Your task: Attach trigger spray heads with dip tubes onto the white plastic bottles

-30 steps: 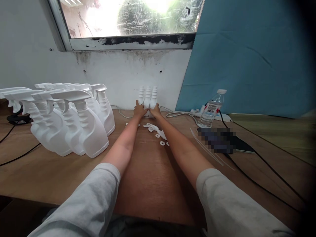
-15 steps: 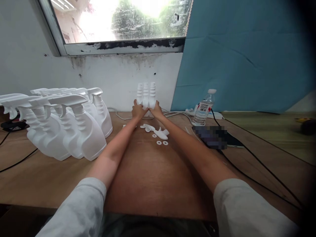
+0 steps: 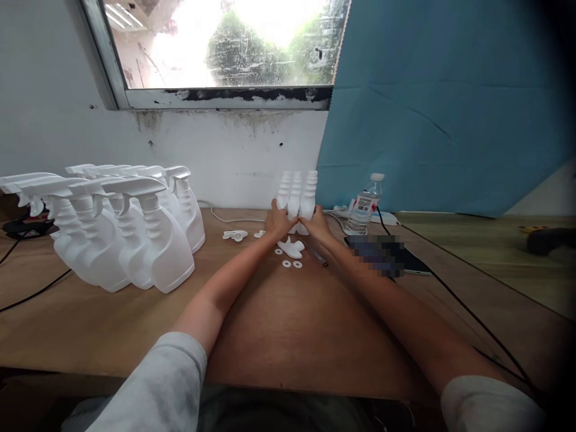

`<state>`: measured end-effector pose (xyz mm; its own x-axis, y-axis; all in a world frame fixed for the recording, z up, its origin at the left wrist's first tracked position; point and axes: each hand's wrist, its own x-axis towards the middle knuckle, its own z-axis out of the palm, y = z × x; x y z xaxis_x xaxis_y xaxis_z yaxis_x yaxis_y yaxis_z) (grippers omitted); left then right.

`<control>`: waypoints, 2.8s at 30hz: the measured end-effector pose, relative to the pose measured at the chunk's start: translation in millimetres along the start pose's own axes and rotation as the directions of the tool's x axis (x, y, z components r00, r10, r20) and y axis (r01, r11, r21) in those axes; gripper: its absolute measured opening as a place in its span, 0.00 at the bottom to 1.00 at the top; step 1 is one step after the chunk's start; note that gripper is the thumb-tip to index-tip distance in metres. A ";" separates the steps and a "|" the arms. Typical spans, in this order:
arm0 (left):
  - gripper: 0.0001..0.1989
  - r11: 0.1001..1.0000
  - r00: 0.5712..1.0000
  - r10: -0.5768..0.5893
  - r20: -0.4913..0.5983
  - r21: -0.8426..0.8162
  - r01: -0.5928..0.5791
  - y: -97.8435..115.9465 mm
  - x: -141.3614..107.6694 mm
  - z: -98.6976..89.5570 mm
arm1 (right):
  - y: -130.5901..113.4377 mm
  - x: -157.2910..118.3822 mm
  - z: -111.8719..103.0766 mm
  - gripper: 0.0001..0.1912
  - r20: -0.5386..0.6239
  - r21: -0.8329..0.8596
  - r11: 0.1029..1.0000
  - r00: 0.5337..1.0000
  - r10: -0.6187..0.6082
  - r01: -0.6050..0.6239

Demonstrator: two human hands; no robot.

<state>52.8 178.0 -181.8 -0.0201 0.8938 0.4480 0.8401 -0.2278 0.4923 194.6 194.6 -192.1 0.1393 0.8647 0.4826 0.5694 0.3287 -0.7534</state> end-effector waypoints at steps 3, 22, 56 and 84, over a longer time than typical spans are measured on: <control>0.21 0.999 0.999 0.027 0.018 0.020 -0.028 0.4 -9.7 -5.4 | 6.0 -2.3 -0.4 0.28 -0.004 0.002 1.000 1.000 0.004 -0.004; 0.15 0.990 0.990 0.142 -0.018 0.013 -0.142 -63.6 -20.8 -74.3 | -2.9 -22.2 -32.3 0.30 -0.059 -0.128 0.980 0.985 -0.162 0.154; 0.14 0.896 0.851 0.442 0.283 -0.193 -0.401 -80.3 -138.9 -99.0 | -23.3 -129.3 -29.0 0.12 0.558 -0.062 0.678 0.589 -0.585 0.732; 0.16 0.803 0.739 0.595 0.316 -0.252 -0.540 -71.4 -146.8 -100.4 | -53.0 -144.4 -35.9 0.06 0.220 0.033 0.414 0.397 -0.891 0.910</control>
<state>-58.7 24.3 -207.8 0.6562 0.6469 0.3884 0.5495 -0.7625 0.3416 173.4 38.7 -205.8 -0.6299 0.1340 0.7650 0.3358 0.9352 0.1127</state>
